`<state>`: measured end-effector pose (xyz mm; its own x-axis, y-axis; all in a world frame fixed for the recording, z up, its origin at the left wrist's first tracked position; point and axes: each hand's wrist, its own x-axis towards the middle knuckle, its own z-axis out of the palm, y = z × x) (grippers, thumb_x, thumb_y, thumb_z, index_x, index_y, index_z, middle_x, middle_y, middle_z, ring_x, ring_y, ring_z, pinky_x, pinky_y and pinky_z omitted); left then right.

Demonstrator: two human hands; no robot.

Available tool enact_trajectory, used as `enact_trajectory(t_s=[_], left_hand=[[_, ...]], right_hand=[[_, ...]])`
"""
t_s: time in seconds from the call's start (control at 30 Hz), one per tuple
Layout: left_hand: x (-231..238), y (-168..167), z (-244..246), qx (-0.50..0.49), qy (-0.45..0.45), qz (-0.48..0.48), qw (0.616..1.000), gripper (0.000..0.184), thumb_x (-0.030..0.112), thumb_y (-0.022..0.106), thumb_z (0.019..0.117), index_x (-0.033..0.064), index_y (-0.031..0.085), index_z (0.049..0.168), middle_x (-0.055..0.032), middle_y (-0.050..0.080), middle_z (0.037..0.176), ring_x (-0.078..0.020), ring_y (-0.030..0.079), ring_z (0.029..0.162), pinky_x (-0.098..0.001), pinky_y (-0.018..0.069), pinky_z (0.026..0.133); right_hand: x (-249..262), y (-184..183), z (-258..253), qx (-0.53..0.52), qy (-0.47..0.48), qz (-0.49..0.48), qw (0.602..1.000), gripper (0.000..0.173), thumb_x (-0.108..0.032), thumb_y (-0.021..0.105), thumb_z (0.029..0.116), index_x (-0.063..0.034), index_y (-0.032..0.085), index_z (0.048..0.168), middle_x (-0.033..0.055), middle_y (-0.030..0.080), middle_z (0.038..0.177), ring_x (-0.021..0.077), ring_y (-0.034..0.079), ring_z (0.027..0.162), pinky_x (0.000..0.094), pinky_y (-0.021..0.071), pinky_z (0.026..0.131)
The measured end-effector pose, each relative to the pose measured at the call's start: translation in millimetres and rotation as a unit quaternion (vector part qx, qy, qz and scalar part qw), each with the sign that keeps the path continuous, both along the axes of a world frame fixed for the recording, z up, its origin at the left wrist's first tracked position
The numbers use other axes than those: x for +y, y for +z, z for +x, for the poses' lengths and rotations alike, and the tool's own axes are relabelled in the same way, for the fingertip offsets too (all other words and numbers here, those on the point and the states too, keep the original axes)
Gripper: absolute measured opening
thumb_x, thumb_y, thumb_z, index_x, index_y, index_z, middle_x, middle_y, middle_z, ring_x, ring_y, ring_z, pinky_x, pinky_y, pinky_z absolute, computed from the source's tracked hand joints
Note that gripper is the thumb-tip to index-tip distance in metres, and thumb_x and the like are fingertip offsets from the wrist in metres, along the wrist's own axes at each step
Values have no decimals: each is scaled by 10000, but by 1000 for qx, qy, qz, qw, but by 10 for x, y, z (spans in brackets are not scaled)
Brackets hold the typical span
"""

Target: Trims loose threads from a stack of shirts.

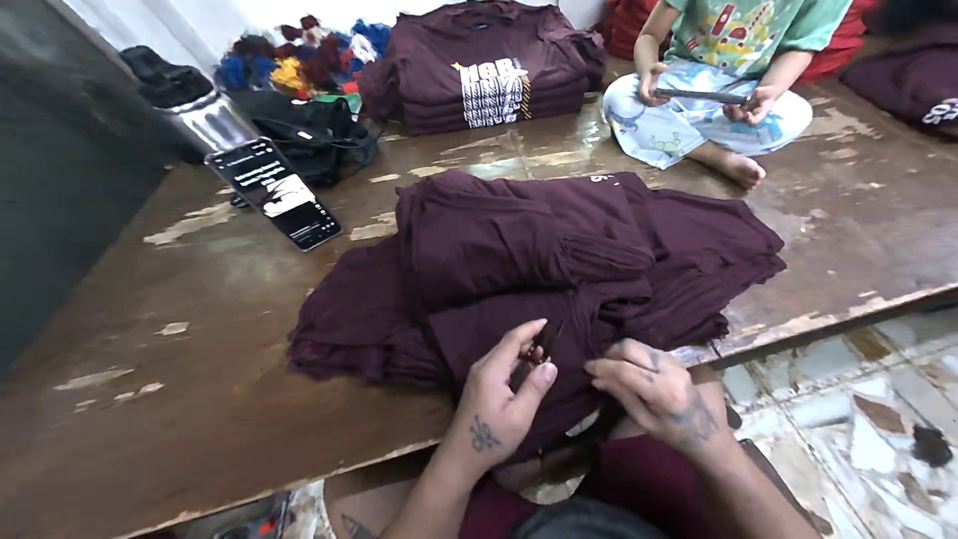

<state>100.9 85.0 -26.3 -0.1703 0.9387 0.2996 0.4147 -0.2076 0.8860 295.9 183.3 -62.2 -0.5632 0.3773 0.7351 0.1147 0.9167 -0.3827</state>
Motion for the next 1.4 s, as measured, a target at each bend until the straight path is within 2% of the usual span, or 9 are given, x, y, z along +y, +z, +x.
enact_trajectory(t_s=[0.23,0.37,0.53,0.63,0.77,0.9,0.97,1.2,1.4], left_hand=[[-156,-97,-216,24,-43,38,998,452,293,519,1053,-70,581,1315,-43,664,1022,3,605,826,-158,517,710],[-122,-26,-161,195,-46,28,979,421,302,662,925,-8,666,1209,-111,705,966,-120,608,753,-256,512,674],[3,159,-118,287,-76,35,954,145,144,612,895,30,699,919,-107,658,807,-222,643,667,-376,527,570],[184,322,-88,206,-75,13,976,193,132,535,991,-14,656,958,-115,652,864,-174,629,733,-327,520,645],[419,132,-93,-135,-17,-25,990,194,4,534,937,-15,597,1119,110,569,785,70,531,685,-123,463,653],[403,116,-66,-139,-11,-25,990,274,-8,542,924,-29,611,1188,140,553,740,67,504,628,-124,446,606],[387,100,-63,-130,-21,-19,991,260,-6,554,921,-27,618,1172,146,551,726,67,507,623,-123,447,600],[355,92,-59,-71,-68,-11,995,247,45,597,938,-51,628,1164,100,610,780,54,558,695,-141,482,665],[375,143,-43,-110,-16,-43,993,276,12,517,962,-49,606,1216,90,587,795,42,546,690,-146,486,681]], right_hand=[[-130,32,793,-157,103,-84,979,444,-405,503,1061,-103,658,775,-3,612,681,38,597,650,168,499,613],[-88,193,450,-76,32,-65,994,479,-498,475,1060,-72,689,1106,84,663,870,122,644,780,233,539,709],[3,243,-89,-52,4,-82,995,570,-539,565,983,-15,743,1120,207,698,1006,251,693,873,329,578,760],[80,134,-298,76,101,-195,973,172,-61,624,870,34,739,955,143,707,941,158,678,886,253,553,812],[212,67,-281,145,285,-387,865,277,-135,594,930,-164,516,1194,-142,672,1012,-67,625,925,151,520,811],[65,209,-302,-2,29,-127,991,368,-255,596,970,64,664,1139,199,705,1052,247,701,969,348,576,843],[73,226,-242,-50,-48,-47,996,209,-160,611,949,18,721,962,180,727,878,288,737,788,389,606,691],[144,420,378,-130,-59,-39,989,238,-157,509,1012,-16,682,929,145,694,842,227,686,723,336,562,640],[1,278,-319,-21,-29,2,999,200,-210,653,958,-87,755,1079,241,706,1185,424,670,1137,527,531,981]])
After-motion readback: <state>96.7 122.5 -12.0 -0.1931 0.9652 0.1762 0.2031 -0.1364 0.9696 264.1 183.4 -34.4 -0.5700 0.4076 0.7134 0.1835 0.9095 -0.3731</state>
